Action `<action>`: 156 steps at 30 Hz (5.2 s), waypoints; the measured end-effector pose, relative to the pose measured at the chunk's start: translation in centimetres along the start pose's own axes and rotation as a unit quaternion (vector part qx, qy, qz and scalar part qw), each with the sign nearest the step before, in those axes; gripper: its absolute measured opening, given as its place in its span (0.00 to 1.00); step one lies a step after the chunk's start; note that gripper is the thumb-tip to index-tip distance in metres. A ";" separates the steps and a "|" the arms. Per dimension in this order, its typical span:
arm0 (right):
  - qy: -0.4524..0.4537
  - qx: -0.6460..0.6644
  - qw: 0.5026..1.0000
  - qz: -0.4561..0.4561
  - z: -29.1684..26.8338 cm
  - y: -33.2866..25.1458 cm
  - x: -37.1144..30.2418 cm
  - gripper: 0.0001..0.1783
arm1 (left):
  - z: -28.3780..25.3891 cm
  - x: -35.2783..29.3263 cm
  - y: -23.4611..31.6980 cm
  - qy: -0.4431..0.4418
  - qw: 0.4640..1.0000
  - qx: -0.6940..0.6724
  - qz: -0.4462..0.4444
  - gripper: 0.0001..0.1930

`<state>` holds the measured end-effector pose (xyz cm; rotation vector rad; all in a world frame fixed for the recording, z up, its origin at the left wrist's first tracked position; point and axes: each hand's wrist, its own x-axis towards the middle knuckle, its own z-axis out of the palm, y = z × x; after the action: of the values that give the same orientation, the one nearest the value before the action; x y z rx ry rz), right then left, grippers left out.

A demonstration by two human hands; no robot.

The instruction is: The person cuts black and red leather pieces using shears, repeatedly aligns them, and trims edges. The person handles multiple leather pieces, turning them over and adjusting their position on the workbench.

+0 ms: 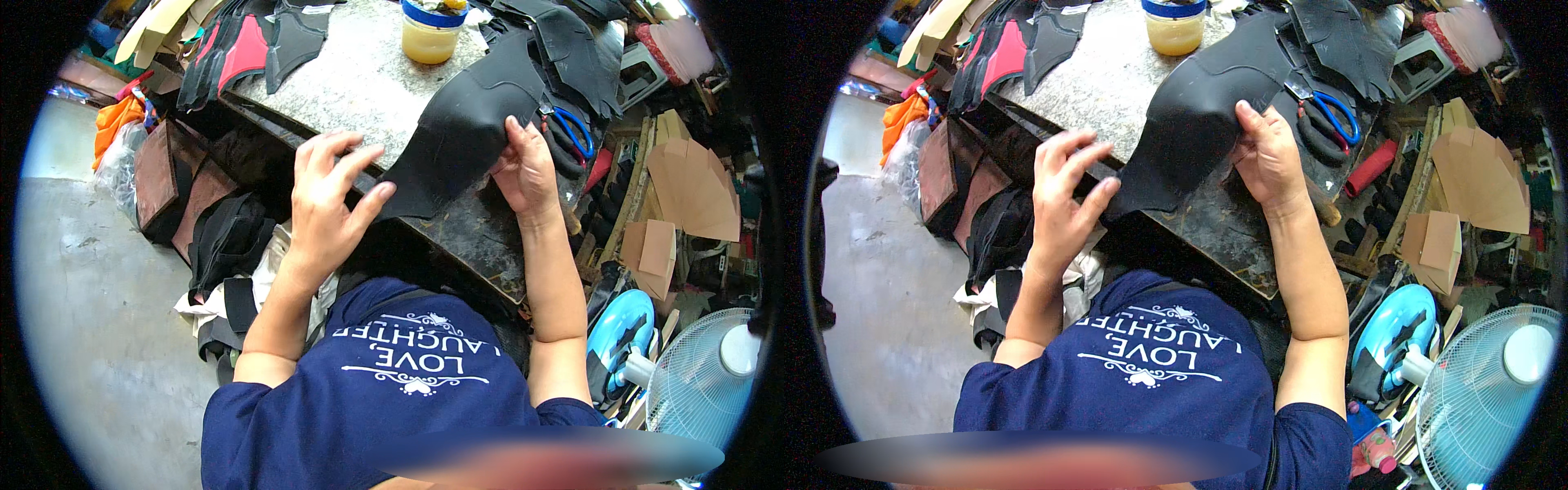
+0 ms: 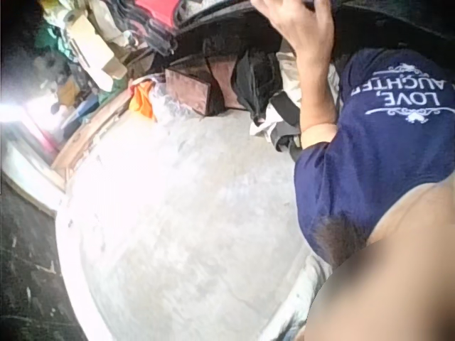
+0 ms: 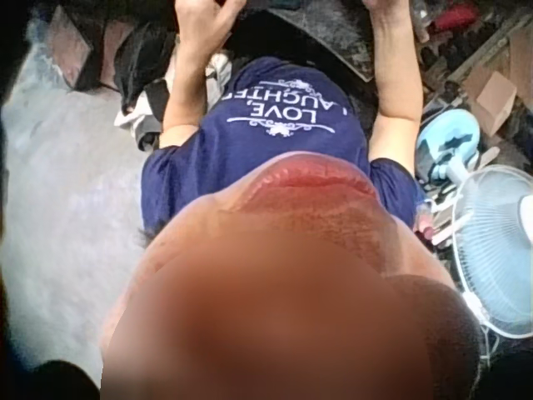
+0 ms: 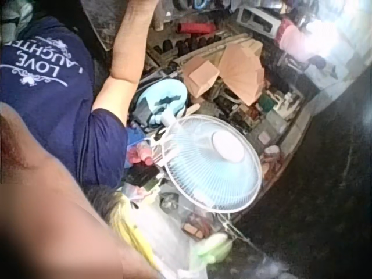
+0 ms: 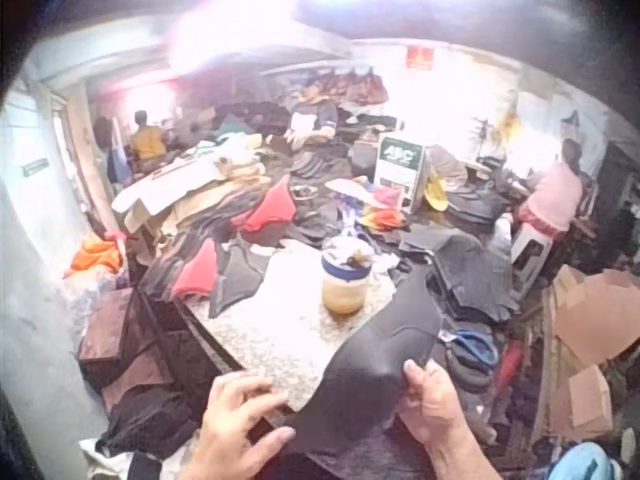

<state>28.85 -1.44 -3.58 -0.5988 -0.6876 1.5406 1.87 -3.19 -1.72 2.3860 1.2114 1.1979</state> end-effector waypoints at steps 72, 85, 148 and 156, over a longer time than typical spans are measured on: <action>-0.035 -0.219 0.973 0.059 3.3 1.2 0.2 0.05 | -0.4 1.2 2.1 -0.166 0.940 -0.260 -0.143 0.16; -0.013 -0.168 0.983 0.075 4.1 2.0 -0.3 0.20 | 2.3 1.1 0.6 -0.032 0.922 -0.329 -0.204 0.11; -0.106 -0.400 0.910 0.034 3.5 4.2 -1.4 0.15 | 4.0 2.7 -0.1 -0.004 0.919 -0.334 -0.210 0.07; -0.095 -0.428 0.899 -0.001 3.4 4.5 -1.2 0.14 | 3.8 3.6 0.5 0.038 0.988 -0.126 -0.079 0.08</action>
<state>23.41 -3.09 -4.58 -1.0961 -1.5429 1.2498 6.15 -0.18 -1.88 2.0417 1.1684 1.3137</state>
